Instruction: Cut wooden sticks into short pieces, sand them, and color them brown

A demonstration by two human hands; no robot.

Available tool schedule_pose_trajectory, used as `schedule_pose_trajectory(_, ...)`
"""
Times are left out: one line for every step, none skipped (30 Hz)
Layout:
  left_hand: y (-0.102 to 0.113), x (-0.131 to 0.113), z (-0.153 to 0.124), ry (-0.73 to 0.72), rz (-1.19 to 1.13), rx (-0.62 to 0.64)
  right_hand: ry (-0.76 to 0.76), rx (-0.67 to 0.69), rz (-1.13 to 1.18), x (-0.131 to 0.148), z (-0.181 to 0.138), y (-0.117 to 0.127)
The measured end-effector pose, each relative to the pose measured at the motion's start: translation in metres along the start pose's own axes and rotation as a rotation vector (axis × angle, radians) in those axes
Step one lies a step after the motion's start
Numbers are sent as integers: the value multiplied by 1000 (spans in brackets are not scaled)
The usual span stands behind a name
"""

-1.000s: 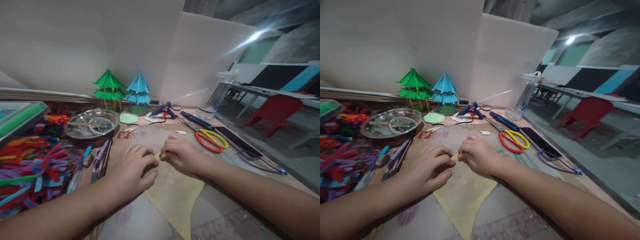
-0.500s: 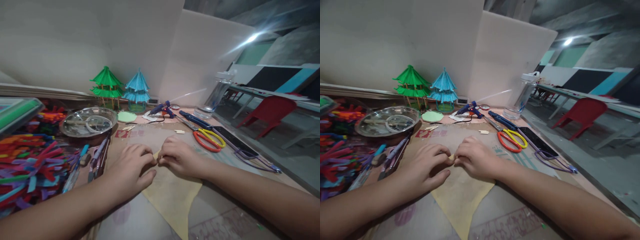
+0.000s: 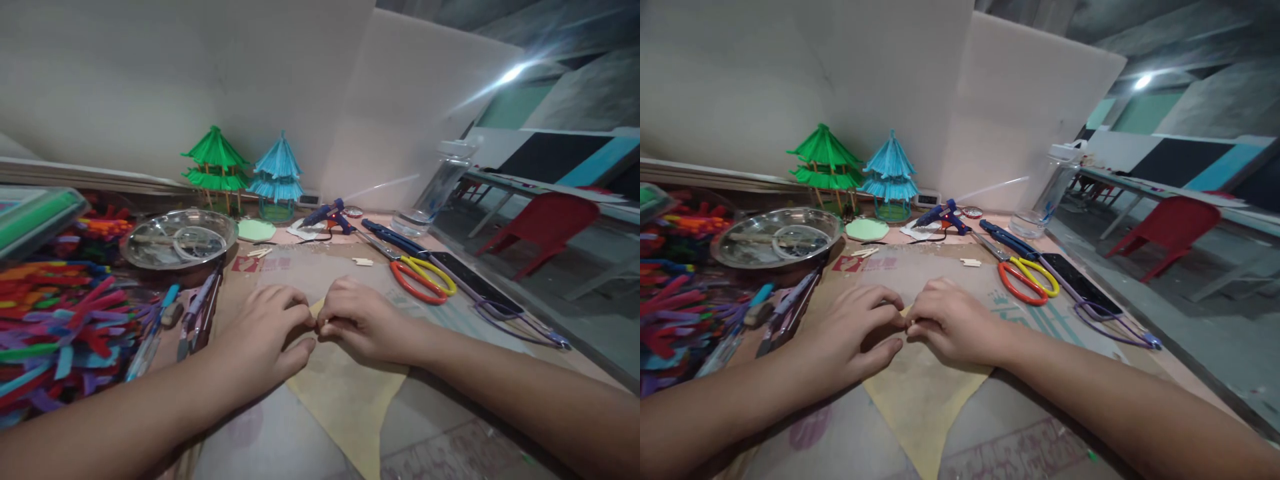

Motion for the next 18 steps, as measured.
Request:
schedule_pose_trajectory(0, 0, 0, 4, 0, 6, 9, -2, -18, 0, 0, 0)
schedule_pose_trajectory(0, 0, 0, 9, 0, 12, 0, -15, -53, 0, 0, 1)
schedule_pose_trajectory(0, 0, 0, 14, 1, 15, -14, -31, -89, 0, 0, 2)
schedule_pose_trajectory(0, 1, 1, 16, 1, 14, -24, -39, -104, 1, 0, 2)
schedule_pose_trajectory(0, 1, 1, 14, -1, 11, -23, -37, -94, 1, 0, 1)
schedule_pose_trajectory(0, 0, 0, 9, -3, 7, -10, -27, -65, 3, 0, 1)
schedule_pose_trajectory(0, 0, 0, 2, -5, 2, 4, -15, -34, 4, 0, 0)
schedule_pose_trajectory(0, 0, 0, -2, -7, 2, 15, -6, -16, 4, 0, -1)
schedule_pose_trajectory(0, 0, 0, -3, -7, 4, 17, -3, -21, 3, 0, -2)
schedule_pose_trajectory(0, 0, 0, -1, -6, 3, 5, -8, -46, 2, 0, -2)
schedule_pose_trajectory(0, 0, 0, 6, -3, 3, -17, -19, -81, -1, 0, -1)
schedule_pose_trajectory(0, 1, 0, 13, 0, 4, -45, -33, -108, -3, 0, 0)
schedule_pose_trajectory(0, 1, 0, 16, 1, 5, -65, -39, -115, -5, 1, 0)
schedule_pose_trajectory(0, 0, 0, 16, 2, 7, -72, -31, -99, -5, 1, 0)
schedule_pose_trajectory(1, 0, 0, 14, 1, 10, -66, -16, -69, -5, 0, -1)
schedule_pose_trajectory(1, 0, 0, 10, -1, 16, -54, 1, -43, -4, 0, -1)
schedule_pose_trajectory(1, 0, 0, 7, -2, 23, -41, 13, -31, -4, 0, -1)
schedule_pose_trajectory(1, 0, 1, 5, -2, 24, -33, 14, -39, -3, 0, -1)
Point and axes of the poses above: each hand's wrist, its own z-axis towards the middle knuckle, its own y-axis out of the back of the hand, x = y × z, the point moved 4 cm from there along z, towards the middle knuckle, and after that the axes turned 1 degree about -y, right-handed, at the moved point
